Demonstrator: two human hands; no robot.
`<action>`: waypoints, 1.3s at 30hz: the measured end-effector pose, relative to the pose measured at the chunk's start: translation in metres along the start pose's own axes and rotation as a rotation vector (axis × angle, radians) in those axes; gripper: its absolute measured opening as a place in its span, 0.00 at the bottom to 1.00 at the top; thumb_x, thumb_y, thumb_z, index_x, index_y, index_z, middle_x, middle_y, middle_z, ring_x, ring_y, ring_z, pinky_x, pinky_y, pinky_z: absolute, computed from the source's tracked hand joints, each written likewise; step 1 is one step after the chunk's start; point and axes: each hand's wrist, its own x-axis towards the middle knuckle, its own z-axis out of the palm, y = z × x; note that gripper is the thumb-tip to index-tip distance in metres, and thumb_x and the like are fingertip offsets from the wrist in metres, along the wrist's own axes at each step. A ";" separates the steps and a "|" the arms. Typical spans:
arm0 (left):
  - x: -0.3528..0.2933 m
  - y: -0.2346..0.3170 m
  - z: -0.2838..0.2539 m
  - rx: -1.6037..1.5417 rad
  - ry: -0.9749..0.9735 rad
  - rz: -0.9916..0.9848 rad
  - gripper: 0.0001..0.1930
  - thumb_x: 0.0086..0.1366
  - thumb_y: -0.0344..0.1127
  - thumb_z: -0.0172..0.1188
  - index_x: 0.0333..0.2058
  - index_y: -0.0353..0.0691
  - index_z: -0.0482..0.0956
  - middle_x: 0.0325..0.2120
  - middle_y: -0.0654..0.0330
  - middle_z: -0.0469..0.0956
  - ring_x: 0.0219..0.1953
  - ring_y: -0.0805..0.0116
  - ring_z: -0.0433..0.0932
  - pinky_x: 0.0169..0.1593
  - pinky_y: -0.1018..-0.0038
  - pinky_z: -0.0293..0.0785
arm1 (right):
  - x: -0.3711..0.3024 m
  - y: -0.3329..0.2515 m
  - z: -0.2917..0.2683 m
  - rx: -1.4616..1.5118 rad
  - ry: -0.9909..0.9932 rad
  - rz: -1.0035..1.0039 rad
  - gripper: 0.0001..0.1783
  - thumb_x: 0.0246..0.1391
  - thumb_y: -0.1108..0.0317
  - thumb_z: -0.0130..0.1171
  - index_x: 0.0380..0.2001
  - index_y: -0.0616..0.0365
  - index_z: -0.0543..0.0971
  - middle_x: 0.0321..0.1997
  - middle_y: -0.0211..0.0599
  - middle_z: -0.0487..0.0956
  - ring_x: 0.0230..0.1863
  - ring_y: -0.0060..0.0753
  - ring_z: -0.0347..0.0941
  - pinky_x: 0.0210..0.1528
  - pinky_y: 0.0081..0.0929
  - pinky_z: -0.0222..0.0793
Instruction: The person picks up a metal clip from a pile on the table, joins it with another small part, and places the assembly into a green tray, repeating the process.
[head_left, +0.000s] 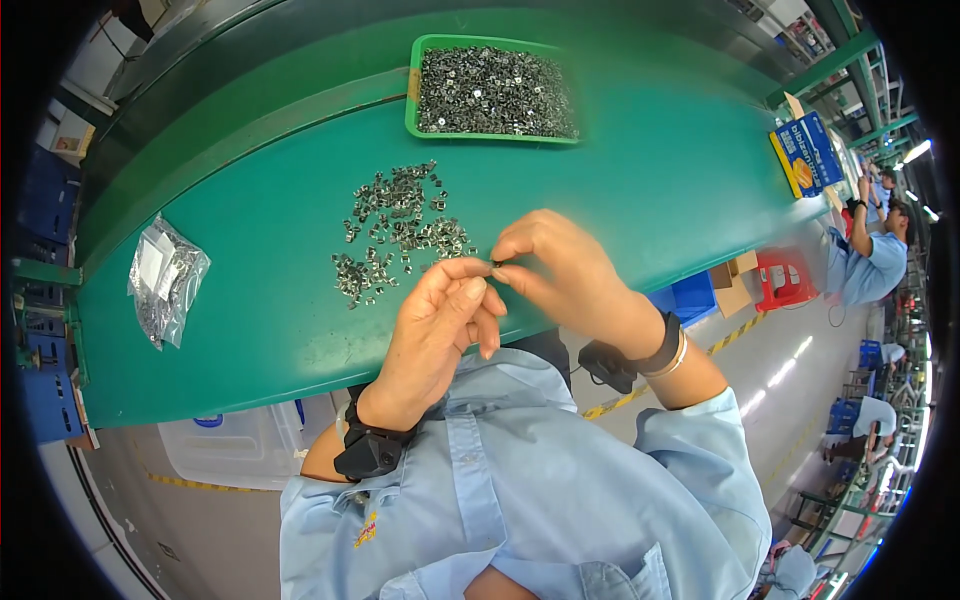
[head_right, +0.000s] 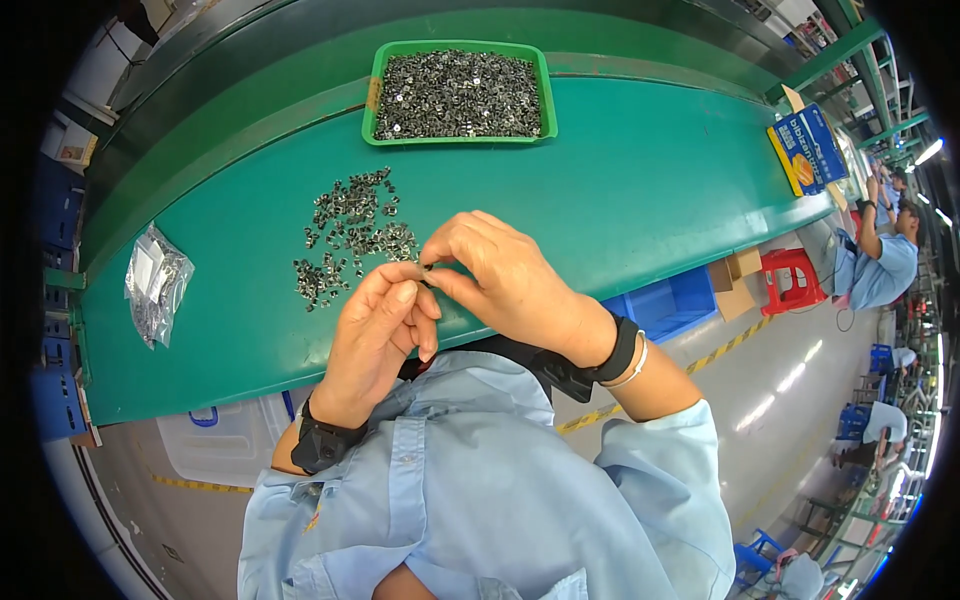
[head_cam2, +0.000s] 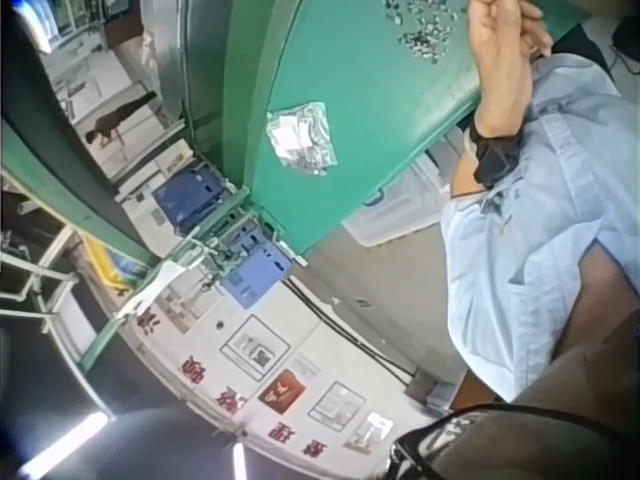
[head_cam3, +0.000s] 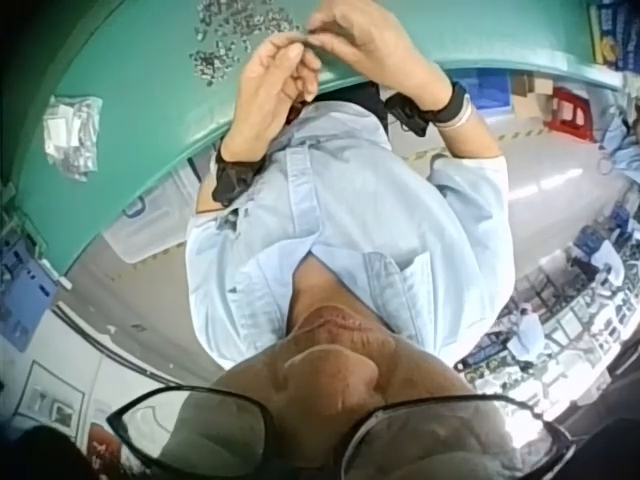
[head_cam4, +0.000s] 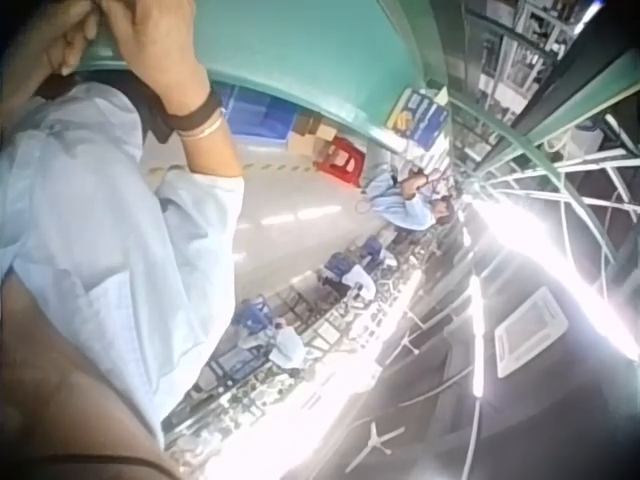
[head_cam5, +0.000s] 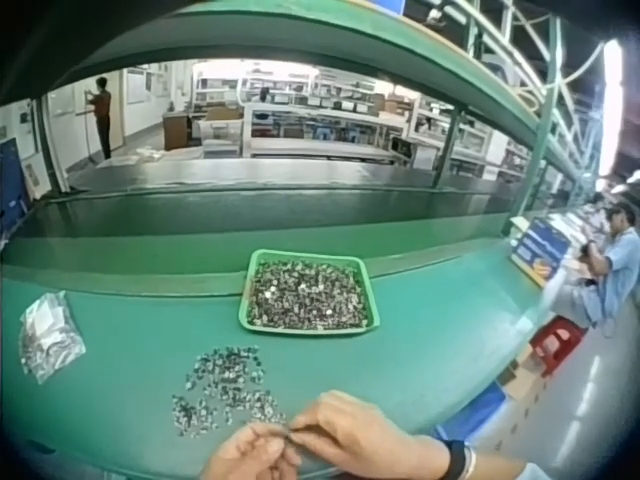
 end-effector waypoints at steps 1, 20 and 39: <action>0.000 0.001 0.003 0.026 0.015 -0.005 0.12 0.68 0.35 0.46 0.46 0.35 0.66 0.29 0.58 0.73 0.22 0.73 0.72 0.24 0.78 0.69 | -0.002 0.000 0.000 -0.021 0.033 -0.066 0.12 0.42 0.74 0.64 0.32 0.56 0.73 0.32 0.35 0.75 0.35 0.40 0.72 0.36 0.31 0.69; -0.002 0.001 0.001 0.058 -0.006 -0.059 0.10 0.66 0.34 0.51 0.41 0.34 0.70 0.30 0.58 0.75 0.23 0.74 0.73 0.25 0.79 0.69 | -0.017 -0.011 -0.003 0.053 0.047 -0.068 0.14 0.40 0.76 0.65 0.33 0.56 0.74 0.33 0.34 0.75 0.36 0.37 0.72 0.36 0.30 0.68; -0.004 0.002 0.004 0.071 -0.018 -0.025 0.09 0.68 0.37 0.49 0.35 0.36 0.68 0.26 0.60 0.74 0.21 0.75 0.73 0.24 0.80 0.67 | -0.021 -0.014 0.003 0.058 0.118 -0.057 0.11 0.42 0.78 0.63 0.32 0.59 0.77 0.31 0.37 0.76 0.33 0.36 0.73 0.33 0.28 0.69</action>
